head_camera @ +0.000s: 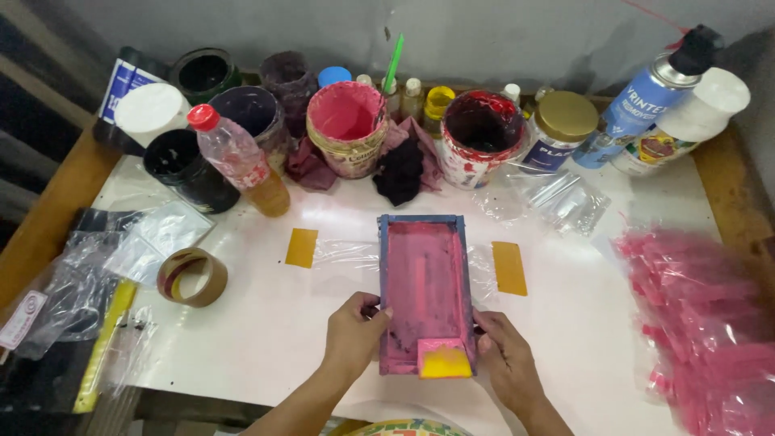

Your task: The person wipes a white table surface with a black cloth. They then place a clear plastic sheet on the table and smooth it out with their hands. Finally, they position a rectangular pink ink tray on the plastic sheet.

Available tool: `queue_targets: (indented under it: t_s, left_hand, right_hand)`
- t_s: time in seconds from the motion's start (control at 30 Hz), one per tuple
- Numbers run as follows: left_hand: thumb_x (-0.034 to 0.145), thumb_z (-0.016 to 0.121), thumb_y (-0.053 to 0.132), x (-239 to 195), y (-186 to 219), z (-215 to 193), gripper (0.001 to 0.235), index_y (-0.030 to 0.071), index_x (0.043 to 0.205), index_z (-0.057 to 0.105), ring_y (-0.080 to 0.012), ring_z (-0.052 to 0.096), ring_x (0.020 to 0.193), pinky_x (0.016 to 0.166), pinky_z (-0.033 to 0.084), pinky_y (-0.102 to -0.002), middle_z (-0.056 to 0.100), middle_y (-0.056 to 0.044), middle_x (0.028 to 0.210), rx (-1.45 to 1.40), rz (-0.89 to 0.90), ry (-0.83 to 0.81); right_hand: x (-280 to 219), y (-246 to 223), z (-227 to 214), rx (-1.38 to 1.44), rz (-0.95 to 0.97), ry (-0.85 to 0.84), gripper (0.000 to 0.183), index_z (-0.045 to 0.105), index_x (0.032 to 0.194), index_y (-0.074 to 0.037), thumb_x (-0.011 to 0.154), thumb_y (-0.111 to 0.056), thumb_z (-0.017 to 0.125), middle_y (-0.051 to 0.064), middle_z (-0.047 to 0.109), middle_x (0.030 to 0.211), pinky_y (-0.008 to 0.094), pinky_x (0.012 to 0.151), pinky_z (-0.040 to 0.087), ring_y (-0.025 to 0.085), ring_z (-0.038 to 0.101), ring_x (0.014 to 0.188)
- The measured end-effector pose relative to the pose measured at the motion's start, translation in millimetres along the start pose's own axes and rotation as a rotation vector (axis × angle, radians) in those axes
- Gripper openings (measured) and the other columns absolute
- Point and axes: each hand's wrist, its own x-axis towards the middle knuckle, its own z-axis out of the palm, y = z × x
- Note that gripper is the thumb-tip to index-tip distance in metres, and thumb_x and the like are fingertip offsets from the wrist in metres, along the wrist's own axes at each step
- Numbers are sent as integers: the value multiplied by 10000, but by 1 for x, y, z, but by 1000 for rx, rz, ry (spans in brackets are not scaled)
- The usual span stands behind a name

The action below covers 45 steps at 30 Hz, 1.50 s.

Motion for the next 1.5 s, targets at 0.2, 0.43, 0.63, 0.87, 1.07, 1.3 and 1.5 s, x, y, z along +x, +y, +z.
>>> queue_targets:
  t_s: [0.2, 0.43, 0.63, 0.87, 1.07, 1.3, 1.5]
  left_hand:
    - [920, 661, 307, -7, 4, -7, 323, 107, 1166, 724, -168, 685, 914, 815, 565, -298, 763, -37, 1022, 26, 28, -11]
    - [977, 646, 264, -11, 11, -10, 227, 90, 1112, 701, -191, 662, 863, 728, 568, -305, 745, -66, 1006, -57, -31, -30]
    - [958, 703, 240, -8, 9, -15, 249, 46, 1109, 744, -187, 585, 743, 663, 493, -309, 717, -75, 876, -178, -80, -89]
    - [989, 675, 227, -10, 9, -19, 221, 30, 1068, 734, -208, 563, 736, 677, 493, -320, 675, -84, 863, -252, -120, -131]
    - [969, 695, 171, 3, -5, -17, 179, -4, 972, 736, -197, 519, 648, 622, 463, -320, 639, -91, 759, -267, -42, -124]
    - [981, 646, 196, 5, -8, -22, 216, 0, 992, 733, -206, 564, 665, 642, 495, -328, 671, -104, 779, -152, -40, -109]
    - [1004, 645, 202, 0, -1, -34, 210, 10, 1012, 730, -207, 555, 702, 667, 497, -328, 680, -103, 817, -175, -86, -73]
  right_hand:
    - [0, 1, 3, 38, 25, -4, 571, 659, 1395, -99, 947, -416, 500, 83, 648, 1310, 332, 946, 600, 197, 657, 1184]
    - [-3, 3, 2, 9, -54, 2, 550, 650, 1399, -94, 963, -394, 500, 94, 655, 1307, 333, 947, 583, 204, 656, 1190]
    - [-4, -3, 2, 14, -69, 10, 543, 644, 1395, -82, 968, -379, 487, 108, 660, 1311, 344, 942, 613, 216, 671, 1170]
    - [-6, -3, 3, 32, -73, 12, 552, 655, 1388, -82, 963, -399, 499, 106, 668, 1294, 333, 955, 598, 213, 670, 1174]
    - [-5, -2, 4, 55, -106, 23, 547, 683, 1354, -75, 959, -414, 516, 118, 669, 1306, 346, 990, 592, 224, 671, 1180]
    - [0, -5, 1, 80, -107, -24, 596, 709, 1333, -60, 944, -472, 524, 109, 688, 1280, 341, 1016, 568, 222, 690, 1165]
    - [43, 6, -9, -705, -134, -9, 544, 587, 1441, -219, 1007, -463, 370, 0, 560, 1486, 480, 1072, 402, 261, 466, 1345]
